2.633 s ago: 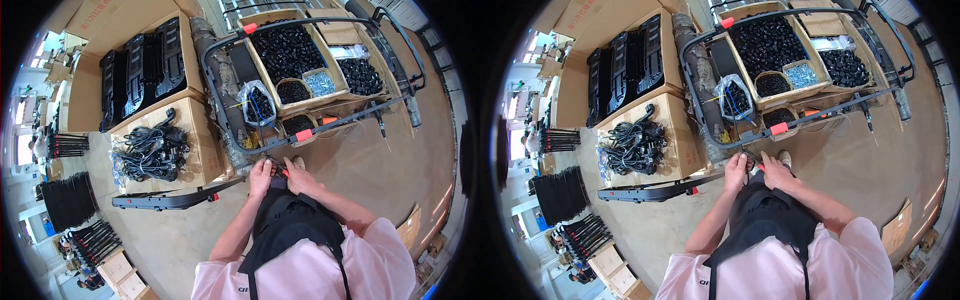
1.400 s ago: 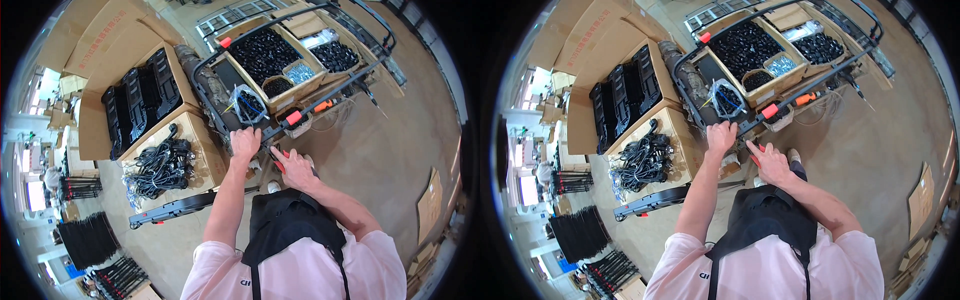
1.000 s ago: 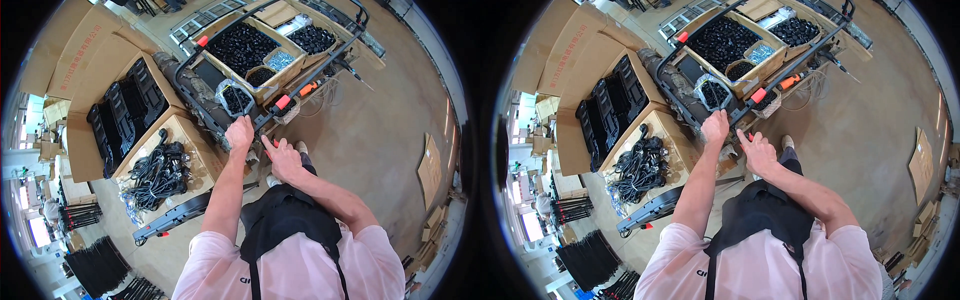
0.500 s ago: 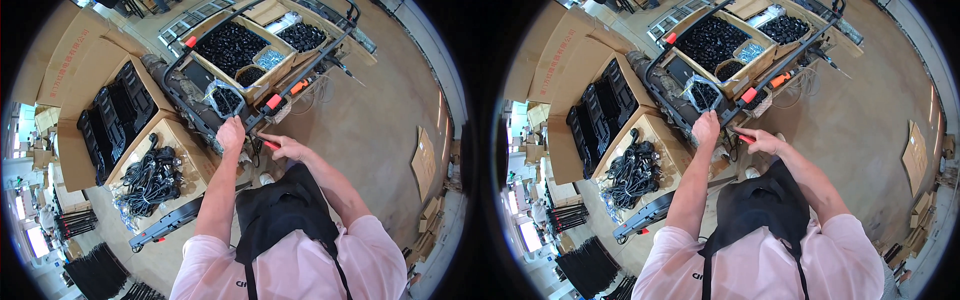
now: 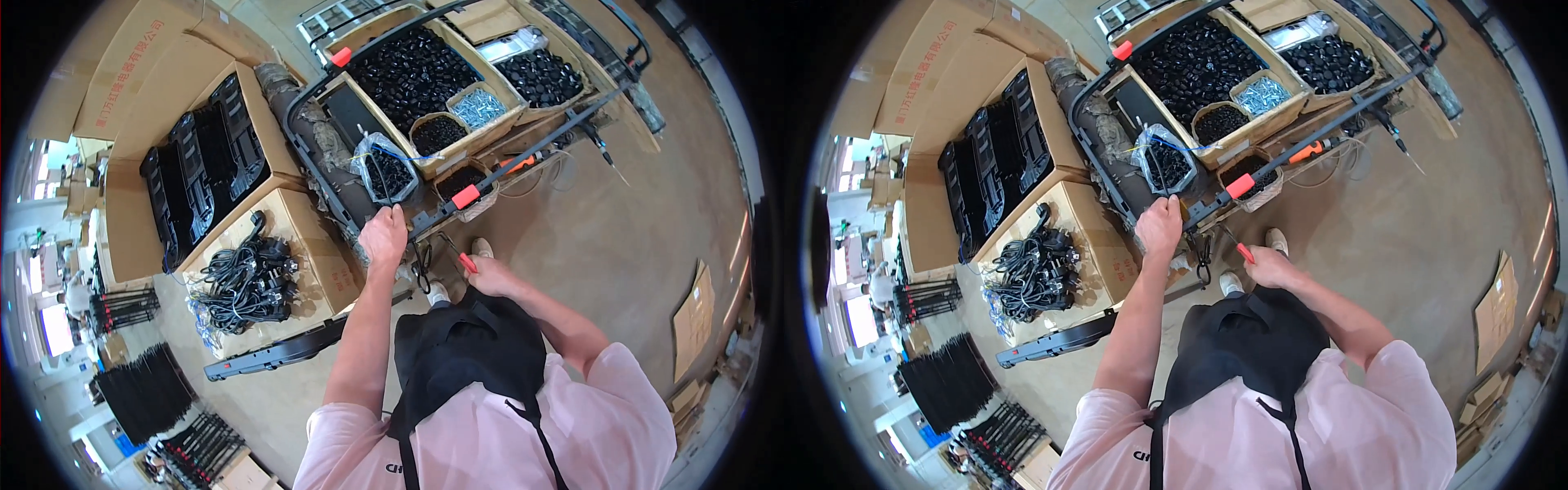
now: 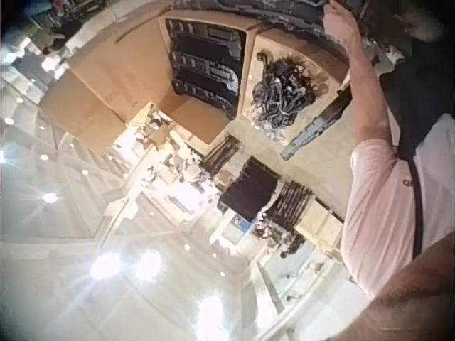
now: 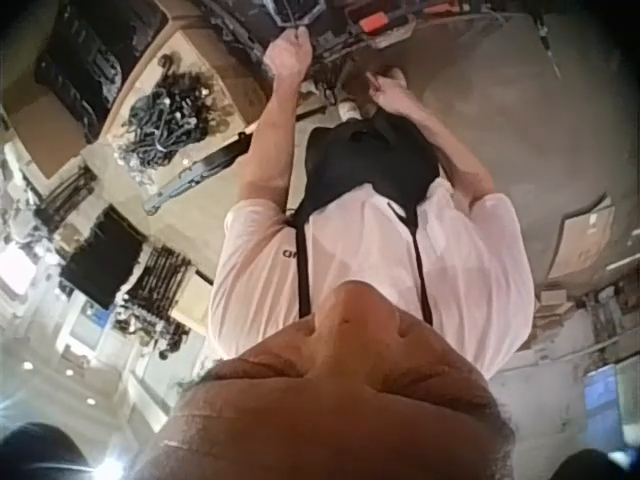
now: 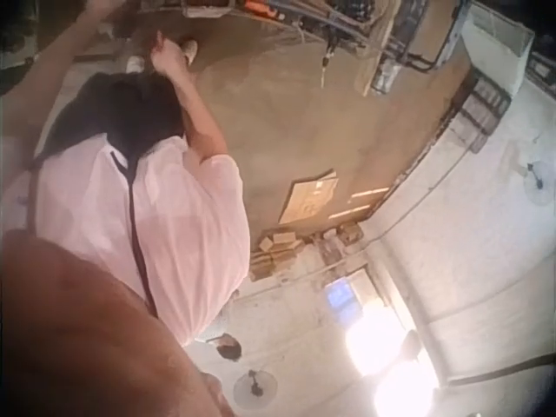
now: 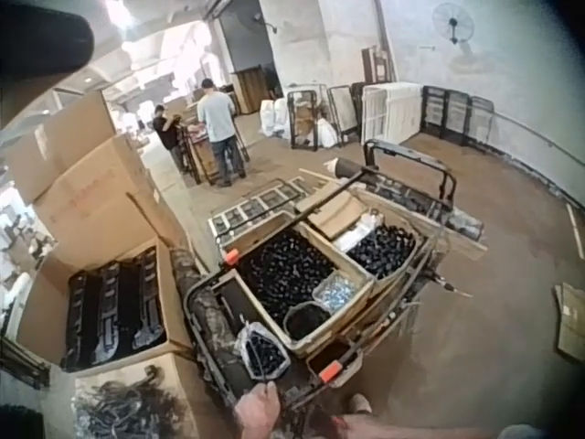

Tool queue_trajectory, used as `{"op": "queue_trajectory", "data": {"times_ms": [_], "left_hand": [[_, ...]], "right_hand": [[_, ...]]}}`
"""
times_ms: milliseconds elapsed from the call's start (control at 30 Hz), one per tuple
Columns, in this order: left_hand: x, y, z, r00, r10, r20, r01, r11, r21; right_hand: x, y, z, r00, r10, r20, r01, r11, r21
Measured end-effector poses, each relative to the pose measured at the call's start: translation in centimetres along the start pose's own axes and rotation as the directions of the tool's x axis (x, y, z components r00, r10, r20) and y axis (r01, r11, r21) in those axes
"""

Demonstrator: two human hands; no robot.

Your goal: Assembling components into a power tool housing using an electric screwdriver.

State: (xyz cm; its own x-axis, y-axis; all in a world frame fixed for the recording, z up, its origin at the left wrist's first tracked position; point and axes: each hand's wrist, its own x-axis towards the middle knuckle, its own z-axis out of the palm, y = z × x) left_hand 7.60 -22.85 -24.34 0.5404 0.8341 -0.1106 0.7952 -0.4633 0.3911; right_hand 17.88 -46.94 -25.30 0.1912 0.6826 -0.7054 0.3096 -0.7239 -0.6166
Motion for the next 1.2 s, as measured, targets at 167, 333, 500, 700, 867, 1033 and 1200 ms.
{"op": "queue_trajectory", "data": {"times_ms": [167,333,500,700,867,1033,1200], "left_hand": [[-0.2,0.3,0.3,0.998,-0.010,-0.063,0.012,0.999,0.031],[-0.1,1.5,0.9,0.996,-0.027,-0.083,0.031,0.998,0.046],[0.3,2.2,1.1,0.996,-0.027,-0.084,0.033,0.997,0.067],[0.1,1.0,0.6,0.995,-0.036,-0.094,0.044,0.995,0.084],[-0.1,1.3,1.0,0.997,-0.050,-0.066,0.055,0.995,0.078],[-0.5,0.9,0.5,0.995,-0.050,-0.086,0.054,0.998,0.039],[0.0,1.3,0.5,0.996,-0.053,-0.074,0.054,0.998,0.024]], "right_hand": [[9.7,3.4,1.3,0.991,0.115,-0.065,-0.118,0.992,-0.049],[16.8,4.5,3.9,0.938,0.203,-0.279,-0.114,0.946,0.305],[16.7,10.8,5.8,0.992,0.122,0.020,-0.096,0.654,0.750],[15.4,8.0,5.1,0.968,0.157,0.197,-0.247,0.434,0.866],[14.1,7.0,2.4,0.974,0.168,0.151,-0.226,0.720,0.656],[7.4,-1.6,-1.1,0.886,-0.423,-0.188,0.462,0.833,0.305],[8.4,-4.8,0.6,0.919,-0.382,-0.093,0.392,0.865,0.314]]}}
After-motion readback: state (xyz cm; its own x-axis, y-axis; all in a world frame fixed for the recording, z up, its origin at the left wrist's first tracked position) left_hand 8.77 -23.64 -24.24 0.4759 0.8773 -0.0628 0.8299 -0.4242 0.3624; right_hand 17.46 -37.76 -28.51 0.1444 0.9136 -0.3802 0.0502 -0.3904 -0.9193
